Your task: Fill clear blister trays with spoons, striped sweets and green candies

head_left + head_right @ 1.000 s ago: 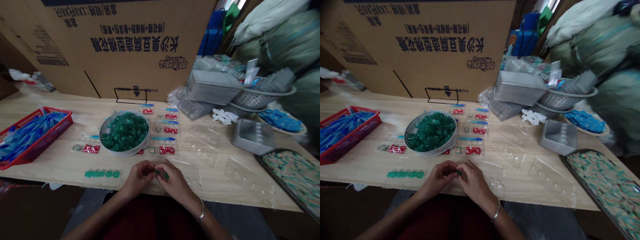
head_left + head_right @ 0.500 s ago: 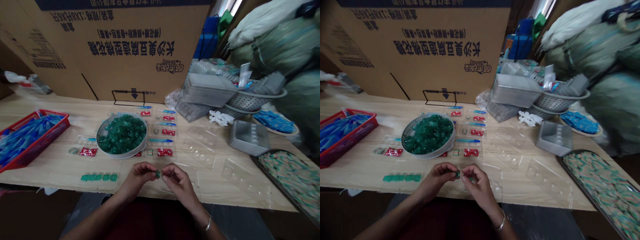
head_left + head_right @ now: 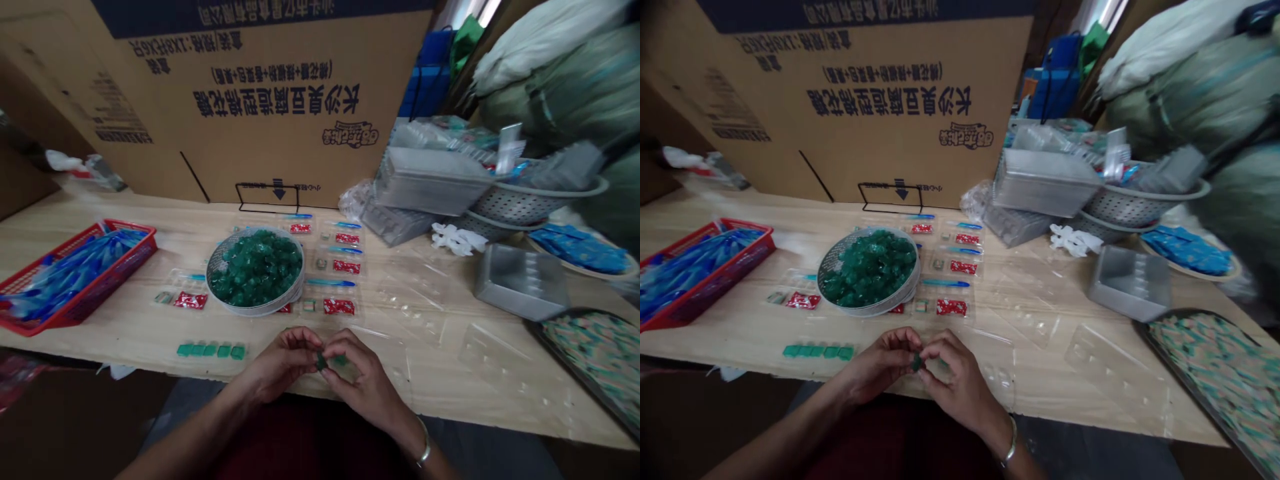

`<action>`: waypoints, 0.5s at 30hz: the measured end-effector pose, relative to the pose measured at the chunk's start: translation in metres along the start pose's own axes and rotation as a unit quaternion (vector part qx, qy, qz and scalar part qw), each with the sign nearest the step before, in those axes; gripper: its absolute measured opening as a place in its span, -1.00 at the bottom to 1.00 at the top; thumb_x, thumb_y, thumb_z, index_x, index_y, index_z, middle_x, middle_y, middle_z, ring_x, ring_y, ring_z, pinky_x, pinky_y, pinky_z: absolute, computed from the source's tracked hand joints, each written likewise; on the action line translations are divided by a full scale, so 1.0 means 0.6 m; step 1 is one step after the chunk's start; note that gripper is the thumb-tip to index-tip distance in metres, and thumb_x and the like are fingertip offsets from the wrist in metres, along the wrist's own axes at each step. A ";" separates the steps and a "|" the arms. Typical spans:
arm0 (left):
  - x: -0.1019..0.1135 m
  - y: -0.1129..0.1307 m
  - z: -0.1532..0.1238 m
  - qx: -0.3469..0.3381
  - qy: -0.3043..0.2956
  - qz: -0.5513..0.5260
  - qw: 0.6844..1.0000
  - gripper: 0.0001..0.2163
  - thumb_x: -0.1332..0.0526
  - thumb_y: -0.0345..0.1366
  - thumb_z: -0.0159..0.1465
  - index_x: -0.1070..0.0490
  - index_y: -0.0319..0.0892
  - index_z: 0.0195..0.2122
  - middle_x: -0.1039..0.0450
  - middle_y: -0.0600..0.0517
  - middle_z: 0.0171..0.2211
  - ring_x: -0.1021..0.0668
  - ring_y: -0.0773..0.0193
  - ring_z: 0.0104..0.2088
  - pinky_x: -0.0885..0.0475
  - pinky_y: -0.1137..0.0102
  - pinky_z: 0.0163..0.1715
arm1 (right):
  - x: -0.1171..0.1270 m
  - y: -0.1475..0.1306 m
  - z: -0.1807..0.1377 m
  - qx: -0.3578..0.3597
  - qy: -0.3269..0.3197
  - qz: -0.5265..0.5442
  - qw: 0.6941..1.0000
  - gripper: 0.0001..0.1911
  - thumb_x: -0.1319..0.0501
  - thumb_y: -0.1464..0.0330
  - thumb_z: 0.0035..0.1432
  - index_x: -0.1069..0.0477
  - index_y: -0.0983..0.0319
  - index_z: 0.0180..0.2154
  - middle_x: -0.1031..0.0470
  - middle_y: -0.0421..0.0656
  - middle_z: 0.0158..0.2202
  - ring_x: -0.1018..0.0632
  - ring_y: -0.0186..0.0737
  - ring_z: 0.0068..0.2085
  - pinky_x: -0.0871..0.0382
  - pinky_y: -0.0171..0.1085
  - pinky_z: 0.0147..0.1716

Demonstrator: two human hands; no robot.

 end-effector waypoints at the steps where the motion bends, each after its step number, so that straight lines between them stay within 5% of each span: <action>1: 0.005 0.007 -0.006 -0.012 0.004 0.018 1.000 -0.75 -0.47 -0.39 -0.17 -0.49 -0.24 -0.45 -0.45 0.10 -0.51 -0.45 0.47 -0.52 -0.34 0.55 -0.47 | -0.002 -0.005 0.008 0.015 -0.019 -0.008 1.000 -0.87 -0.16 0.51 0.08 -0.35 0.17 -0.33 -0.38 -0.17 -0.33 -0.45 -0.24 -0.27 -0.33 -0.28 -0.28; 5: 0.041 0.057 -0.028 -0.099 0.097 0.068 0.988 -0.72 -0.45 -0.33 -0.11 -0.45 -0.23 -0.38 -0.50 0.06 -0.50 -0.51 0.40 -0.48 -0.34 0.52 -0.45 | -0.010 -0.025 0.072 0.069 -0.048 -0.032 0.996 -0.88 -0.12 0.51 0.08 -0.28 0.19 -0.43 -0.36 -0.21 -0.43 -0.42 -0.26 -0.35 -0.28 -0.28 -0.32; 10: 0.081 0.088 -0.041 -0.167 0.187 0.114 0.961 -0.74 -0.38 -0.26 -0.06 -0.35 -0.20 -0.40 -0.50 0.06 -0.50 -0.53 0.33 -0.45 -0.35 0.47 -0.44 | -0.029 -0.018 0.141 0.037 -0.065 -0.120 0.990 -0.86 -0.13 0.54 0.07 -0.29 0.20 -0.46 -0.37 -0.24 -0.47 -0.41 -0.30 -0.41 -0.21 -0.33 -0.41; 12: 0.089 0.083 -0.045 -0.192 0.205 0.250 0.926 -0.82 -0.31 -0.27 0.00 -0.36 -0.19 -0.41 -0.45 0.07 -0.51 -0.51 0.31 -0.46 -0.36 0.45 -0.44 | -0.047 -0.009 0.134 0.037 -0.106 -0.182 0.977 -0.83 -0.13 0.58 0.06 -0.32 0.21 -0.47 -0.37 -0.23 -0.47 -0.41 -0.28 -0.41 -0.20 -0.33 -0.42; 15: 0.088 0.056 -0.047 -0.193 0.189 0.511 0.816 -0.86 -0.25 -0.41 0.01 -0.42 -0.18 -0.36 -0.44 0.02 -0.39 -0.49 0.24 -0.38 -0.39 0.37 -0.35 | -0.071 0.010 0.102 0.032 -0.151 -0.260 0.953 -0.81 -0.13 0.60 0.04 -0.37 0.21 -0.42 -0.41 -0.18 -0.40 -0.44 -0.23 -0.34 -0.24 -0.31 -0.37</action>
Point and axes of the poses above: each hand's wrist, its own z-axis towards the middle knuckle, its own x-axis out of the back of the hand, y = z × x, the point moved 5 cm from there along z, towards the middle knuckle
